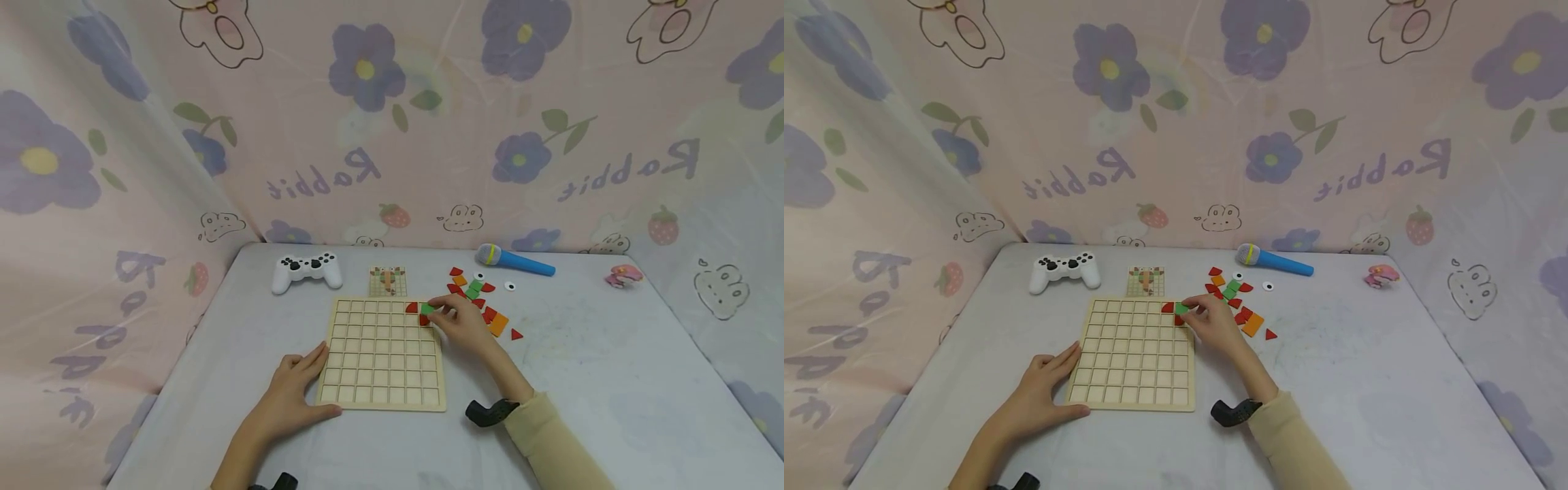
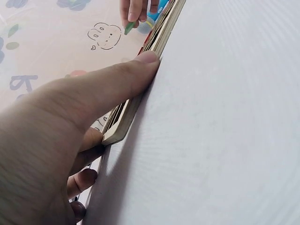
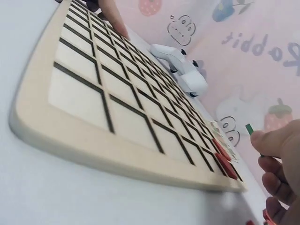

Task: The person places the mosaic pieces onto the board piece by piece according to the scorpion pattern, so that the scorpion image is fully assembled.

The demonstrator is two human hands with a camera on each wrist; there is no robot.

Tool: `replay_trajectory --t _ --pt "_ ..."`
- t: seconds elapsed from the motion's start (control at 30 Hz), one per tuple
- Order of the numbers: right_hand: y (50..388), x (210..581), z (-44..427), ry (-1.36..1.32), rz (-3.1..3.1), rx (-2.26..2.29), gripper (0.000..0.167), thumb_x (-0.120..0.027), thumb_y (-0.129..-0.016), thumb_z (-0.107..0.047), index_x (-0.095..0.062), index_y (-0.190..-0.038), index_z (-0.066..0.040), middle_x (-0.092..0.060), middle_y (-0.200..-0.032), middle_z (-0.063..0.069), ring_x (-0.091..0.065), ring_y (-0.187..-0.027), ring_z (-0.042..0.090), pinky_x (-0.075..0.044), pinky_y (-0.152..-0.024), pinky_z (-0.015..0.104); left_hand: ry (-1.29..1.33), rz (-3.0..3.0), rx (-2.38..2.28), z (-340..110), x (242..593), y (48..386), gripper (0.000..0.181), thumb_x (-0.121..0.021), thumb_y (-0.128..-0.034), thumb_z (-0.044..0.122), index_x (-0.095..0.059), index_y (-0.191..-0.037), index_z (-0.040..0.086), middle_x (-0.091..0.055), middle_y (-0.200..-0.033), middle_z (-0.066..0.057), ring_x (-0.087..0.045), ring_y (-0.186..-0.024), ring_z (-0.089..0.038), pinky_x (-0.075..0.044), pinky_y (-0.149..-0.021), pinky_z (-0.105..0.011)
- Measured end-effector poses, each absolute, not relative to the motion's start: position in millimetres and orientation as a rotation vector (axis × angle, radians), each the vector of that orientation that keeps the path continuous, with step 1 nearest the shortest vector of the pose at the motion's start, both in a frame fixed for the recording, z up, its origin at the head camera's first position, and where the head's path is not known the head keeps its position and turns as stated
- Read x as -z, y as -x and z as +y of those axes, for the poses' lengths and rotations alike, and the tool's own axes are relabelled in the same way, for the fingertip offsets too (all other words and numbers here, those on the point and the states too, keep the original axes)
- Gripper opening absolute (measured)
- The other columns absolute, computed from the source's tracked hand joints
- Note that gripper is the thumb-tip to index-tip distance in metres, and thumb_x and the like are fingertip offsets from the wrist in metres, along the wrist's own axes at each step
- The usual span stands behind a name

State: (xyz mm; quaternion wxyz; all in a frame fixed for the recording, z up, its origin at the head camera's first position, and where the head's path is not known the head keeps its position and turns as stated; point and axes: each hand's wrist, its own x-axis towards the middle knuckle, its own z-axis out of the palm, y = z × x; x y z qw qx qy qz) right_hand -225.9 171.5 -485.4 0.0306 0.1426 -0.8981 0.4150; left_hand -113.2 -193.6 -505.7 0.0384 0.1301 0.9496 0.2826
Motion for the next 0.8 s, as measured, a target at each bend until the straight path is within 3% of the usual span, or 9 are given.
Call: replay_trajectory --t 0.23,0.53,0.8 --pt "228 490 155 -0.536 -2.751 -1.240 0.025 -0.079 -0.096 -0.015 -0.077 -0.120 -0.006 -0.072 -0.110 0.008 -0.062 -0.097 0.022 -0.052 -0.086 0.039 -0.400 2.915 -0.852 -193 505 114 0.113 -0.088 -0.0735 0.067 -0.044 -0.162 0.013 -0.034 -0.172 0.003 -0.042 -0.132 -0.025 -0.042 -0.107 -0.056" --pt "237 499 151 -0.546 -2.802 -1.206 0.029 -0.079 -0.097 -0.018 -0.076 -0.124 -0.008 -0.072 -0.116 0.006 -0.059 -0.094 0.018 -0.049 -0.080 0.032 -0.404 2.909 -0.863 -194 506 114 0.113 -0.087 -0.0740 0.069 -0.043 -0.163 0.014 -0.033 -0.173 0.006 -0.041 -0.134 -0.025 -0.042 -0.107 -0.056" --pt "238 510 154 -0.658 -2.761 -1.162 0.025 -0.080 -0.097 -0.020 -0.077 -0.121 -0.011 -0.071 -0.120 0.007 -0.061 -0.108 0.023 -0.050 -0.093 0.044 -0.402 2.911 -0.872 -194 506 114 0.112 -0.089 -0.0736 0.064 -0.044 -0.162 0.013 -0.034 -0.172 0.004 -0.041 -0.135 -0.027 -0.042 -0.109 -0.056"
